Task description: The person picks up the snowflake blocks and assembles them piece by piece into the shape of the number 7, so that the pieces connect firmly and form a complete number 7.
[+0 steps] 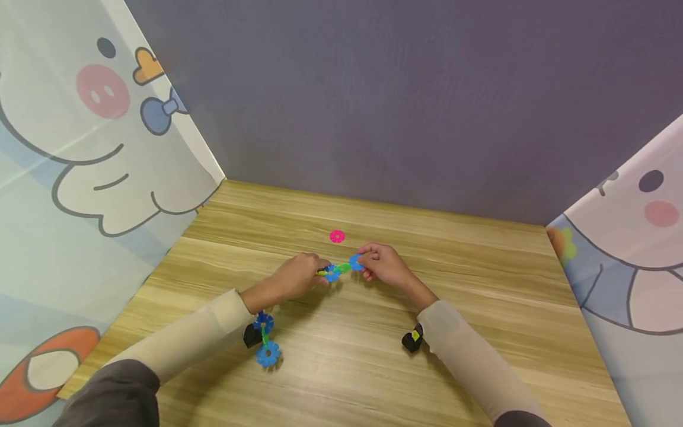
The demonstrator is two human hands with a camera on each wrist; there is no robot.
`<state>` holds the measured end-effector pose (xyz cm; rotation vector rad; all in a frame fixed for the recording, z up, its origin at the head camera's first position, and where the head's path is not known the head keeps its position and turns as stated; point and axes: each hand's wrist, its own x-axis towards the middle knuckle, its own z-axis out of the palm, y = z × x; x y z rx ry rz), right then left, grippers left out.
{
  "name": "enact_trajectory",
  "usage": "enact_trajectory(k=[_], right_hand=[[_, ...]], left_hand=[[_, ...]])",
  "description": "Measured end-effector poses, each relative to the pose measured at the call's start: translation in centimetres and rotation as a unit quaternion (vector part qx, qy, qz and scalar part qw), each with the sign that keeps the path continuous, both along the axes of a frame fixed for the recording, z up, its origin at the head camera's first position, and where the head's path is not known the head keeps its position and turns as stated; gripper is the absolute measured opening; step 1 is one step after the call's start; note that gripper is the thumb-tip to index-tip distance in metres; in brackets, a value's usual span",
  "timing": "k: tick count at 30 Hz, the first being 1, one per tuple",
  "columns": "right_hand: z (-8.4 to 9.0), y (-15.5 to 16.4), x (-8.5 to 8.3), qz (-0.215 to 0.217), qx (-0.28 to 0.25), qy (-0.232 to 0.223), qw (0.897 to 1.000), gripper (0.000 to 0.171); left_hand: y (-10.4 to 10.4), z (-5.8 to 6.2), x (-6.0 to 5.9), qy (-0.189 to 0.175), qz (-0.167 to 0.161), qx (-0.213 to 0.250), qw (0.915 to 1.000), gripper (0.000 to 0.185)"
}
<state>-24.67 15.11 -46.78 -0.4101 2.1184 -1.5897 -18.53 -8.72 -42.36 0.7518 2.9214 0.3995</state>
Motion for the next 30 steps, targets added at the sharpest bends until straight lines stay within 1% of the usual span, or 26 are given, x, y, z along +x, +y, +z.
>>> enact_trajectory(k=[6,8,11,15,17,25,30], right_hand=[[0.1,-0.3,0.5,0.002,-0.002,0.010,1.000,0.030],[0.1,-0.4,0.6,-0.007,-0.006,0.011,1.000,0.028],[0.1,-0.6,0.8,-0.023,-0.020,0.011,0.999,0.027],[-0.1,-0.9,1.1,-0.043,-0.033,0.010,0.998,0.025],[-0.1,-1.1,1.3,-0.050,-0.033,0.010,0.998,0.023],[0.1,-1.9,1.4,-0.066,-0.041,0.019,0.997,0.021],[0.1,-2.1,1.3,-0.073,-0.048,0.016,0.996,0.023]], left_hand=[[0.1,0.0,0.0,-0.003,-0.002,0.006,1.0000,0.016],[0.2,0.1,0.0,-0.002,-0.003,0.008,1.0000,0.015],[0.3,0.2,0.1,0.011,-0.004,0.001,0.9999,0.020],[0.5,0.1,0.1,0.031,0.000,-0.021,0.9993,0.028],[0.6,0.0,0.1,0.036,0.002,-0.026,0.9990,0.027],[1.0,-0.6,0.0,0.048,0.009,-0.010,0.9988,0.024],[0.9,-0.3,-0.1,0.071,0.011,-0.021,0.9972,0.033]])
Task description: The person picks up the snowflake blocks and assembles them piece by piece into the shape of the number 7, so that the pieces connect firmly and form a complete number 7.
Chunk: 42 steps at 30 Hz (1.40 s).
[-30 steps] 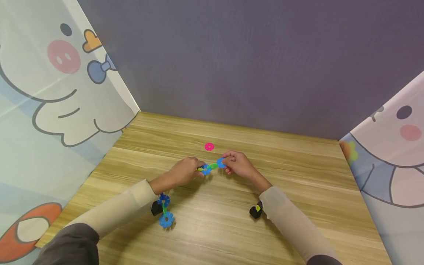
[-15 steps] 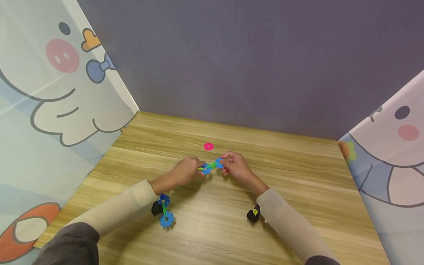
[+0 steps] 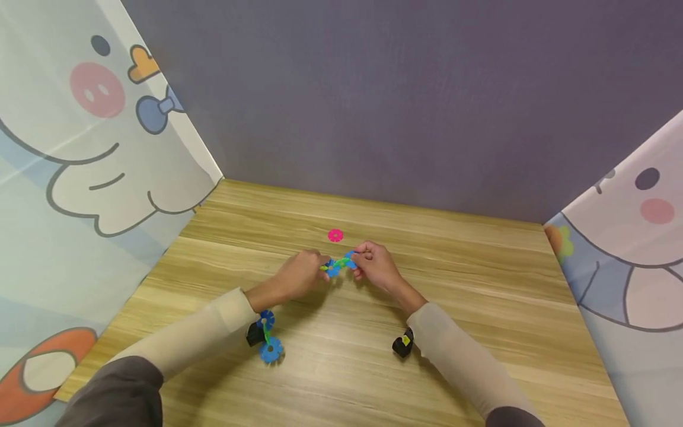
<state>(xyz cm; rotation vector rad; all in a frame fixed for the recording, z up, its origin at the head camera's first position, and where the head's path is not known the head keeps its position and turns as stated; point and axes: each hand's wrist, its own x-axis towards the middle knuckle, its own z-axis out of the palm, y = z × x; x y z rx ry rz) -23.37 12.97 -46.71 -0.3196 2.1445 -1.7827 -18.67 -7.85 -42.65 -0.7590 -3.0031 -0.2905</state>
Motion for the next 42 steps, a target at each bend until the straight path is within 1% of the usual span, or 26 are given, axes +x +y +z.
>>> enact_trajectory(k=[2,6,11,13,15,18,20,22,27,29,32,35,37,39,42], right_hand=[[-0.1,0.0,0.1,0.001,0.003,-0.005,1.000,0.023],[-0.2,0.2,0.3,0.008,0.001,-0.013,1.000,0.021],[-0.2,0.2,0.2,0.006,-0.020,-0.028,0.999,0.021],[-0.1,0.2,0.1,0.007,-0.029,-0.039,0.999,0.023],[-0.1,0.2,-0.1,0.010,-0.035,-0.053,0.998,0.025],[0.0,0.3,-0.4,0.019,-0.035,-0.062,0.997,0.027],[0.0,0.4,-0.5,0.020,-0.032,-0.065,0.997,0.027],[0.1,0.3,-0.4,0.020,-0.030,-0.064,0.997,0.027],[-0.2,-0.1,0.0,0.016,-0.057,-0.074,0.996,0.029],[-0.3,-0.4,0.2,0.012,-0.070,-0.078,0.994,0.029],[-0.3,-0.8,0.5,-0.001,-0.081,-0.081,0.993,0.027],[-0.3,-1.3,0.8,-0.014,-0.096,-0.091,0.991,0.028],[-0.5,-1.7,0.9,-0.016,-0.109,-0.101,0.989,0.029],[-0.6,-2.1,1.1,-0.013,-0.120,-0.110,0.987,0.027],[-0.7,-2.7,1.3,-0.007,-0.136,-0.119,0.984,0.023]], left_hand=[[-0.1,0.3,-0.1,0.004,-0.003,-0.009,0.9999,0.036],[-0.3,1.0,-0.3,-0.009,-0.007,-0.016,0.9998,0.041],[-0.7,1.5,-0.4,-0.031,-0.016,0.004,0.9994,0.041],[-0.9,1.7,-0.4,-0.046,-0.023,0.015,0.9986,0.041],[-1.1,1.9,-0.4,-0.068,-0.029,0.024,0.9970,0.044],[-1.2,2.3,-0.3,-0.106,-0.035,0.026,0.9934,0.052],[-1.3,2.6,-0.2,-0.121,-0.038,0.024,0.9916,0.055],[-1.3,2.8,-0.1,-0.126,-0.038,0.020,0.9911,0.057],[-1.4,3.1,-0.1,-0.122,-0.025,0.027,0.9918,0.061],[-1.4,3.3,-0.1,-0.113,-0.023,0.030,0.9930,0.061],[-1.4,3.5,-0.1,-0.089,-0.028,0.029,0.9952,0.058],[-1.1,3.5,-0.2,-0.057,-0.036,0.008,0.9977,0.055],[-0.7,3.3,-0.3,-0.035,-0.041,-0.011,0.9985,0.055],[-0.4,3.0,-0.4,-0.017,-0.038,-0.036,0.9985,0.056],[-0.1,2.5,-0.5,-0.008,-0.026,-0.049,0.9984,0.057]])
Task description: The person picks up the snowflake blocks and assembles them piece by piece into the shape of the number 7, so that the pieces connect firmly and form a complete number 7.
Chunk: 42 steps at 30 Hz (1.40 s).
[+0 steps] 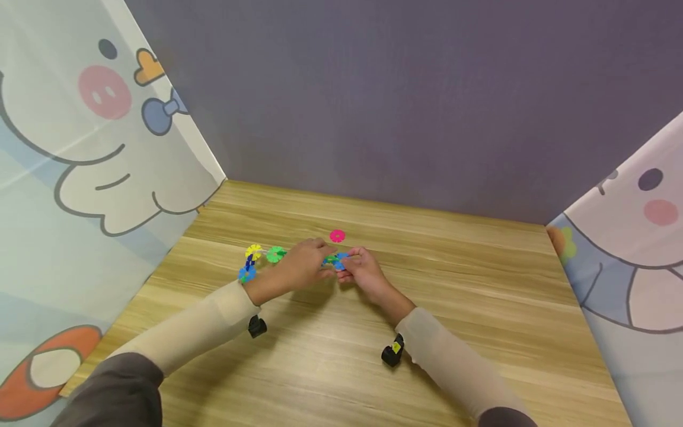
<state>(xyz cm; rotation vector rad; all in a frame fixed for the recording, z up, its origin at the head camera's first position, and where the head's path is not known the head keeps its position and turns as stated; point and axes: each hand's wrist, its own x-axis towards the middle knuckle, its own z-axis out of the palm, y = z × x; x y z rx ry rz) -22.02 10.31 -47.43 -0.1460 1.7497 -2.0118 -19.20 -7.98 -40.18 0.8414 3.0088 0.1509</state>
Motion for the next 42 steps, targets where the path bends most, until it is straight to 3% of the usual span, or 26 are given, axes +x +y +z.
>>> enact_trajectory(k=[4,12,19,26,32,37,42], right_hand=[[-0.1,-0.3,0.3,0.008,-0.008,-0.004,1.000,0.021],[-0.1,-0.2,0.6,0.018,0.019,-0.015,1.000,0.025],[-0.4,-0.4,0.6,0.027,0.007,-0.030,0.999,0.022],[-0.6,-0.7,0.7,0.030,-0.020,-0.052,0.998,0.006],[-0.8,-0.8,0.7,0.036,-0.037,-0.079,0.996,0.009],[-0.8,-1.0,0.4,0.037,0.012,-0.063,0.997,0.009],[-0.8,-0.8,-0.6,0.031,0.080,-0.037,0.996,0.018]], left_hand=[[0.1,-0.7,-0.2,0.005,0.016,0.007,0.9998,0.055],[-0.2,-2.2,-0.5,0.020,0.016,0.026,0.9993,0.053],[-0.5,-2.5,-0.7,0.024,0.013,0.042,0.9987,0.048],[-0.5,-3.2,-0.6,0.050,-0.012,0.059,0.9970,0.055],[-0.4,-3.3,-0.6,0.057,-0.010,0.039,0.9975,0.054],[-0.5,-3.0,-0.6,0.045,-0.001,0.007,0.9989,0.050],[-0.9,-2.7,-0.5,0.044,0.000,0.014,0.9990,0.047]])
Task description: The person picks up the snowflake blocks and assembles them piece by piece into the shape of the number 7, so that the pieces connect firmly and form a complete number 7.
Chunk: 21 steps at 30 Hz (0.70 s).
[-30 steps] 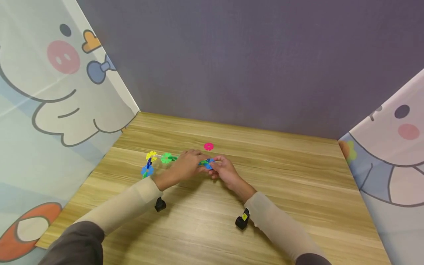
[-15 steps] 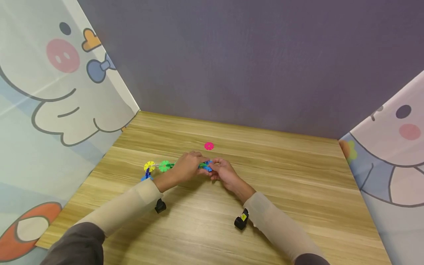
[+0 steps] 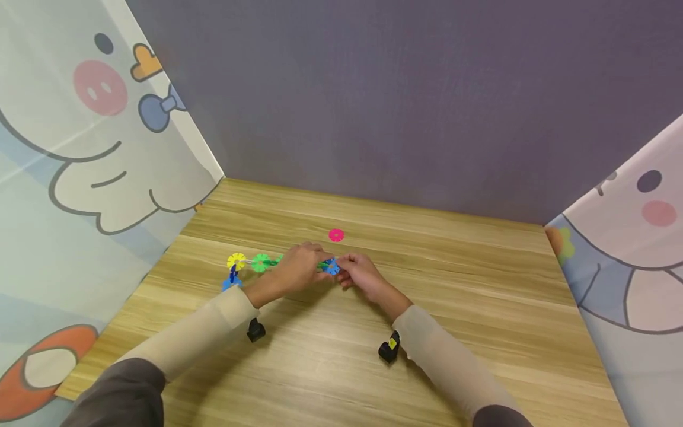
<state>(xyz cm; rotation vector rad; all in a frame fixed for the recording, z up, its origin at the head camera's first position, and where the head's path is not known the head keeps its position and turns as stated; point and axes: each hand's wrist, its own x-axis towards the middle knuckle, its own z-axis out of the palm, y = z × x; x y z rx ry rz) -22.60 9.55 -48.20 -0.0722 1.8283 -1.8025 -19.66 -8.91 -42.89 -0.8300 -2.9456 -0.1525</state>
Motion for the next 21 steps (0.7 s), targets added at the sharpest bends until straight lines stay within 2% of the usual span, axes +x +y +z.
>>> enact_trajectory(k=[8,12,15,21], right_hand=[[0.4,0.6,-2.2,-0.016,0.065,0.059,0.996,0.022],[0.3,0.6,-3.7,-0.022,0.124,0.123,0.984,0.020],[0.2,0.5,-4.6,-0.013,0.185,0.179,0.966,0.019],[0.1,-0.2,-6.4,0.033,0.292,0.273,0.916,0.023]], left_hand=[[-0.5,-0.1,0.0,-0.010,0.009,-0.006,0.9999,0.049],[-0.6,-0.2,0.0,-0.018,0.011,-0.012,0.9997,0.048],[-0.6,-0.2,0.0,-0.022,0.012,-0.019,0.9995,0.047],[-0.6,-0.2,-0.1,-0.026,0.013,-0.038,0.9988,0.047]])
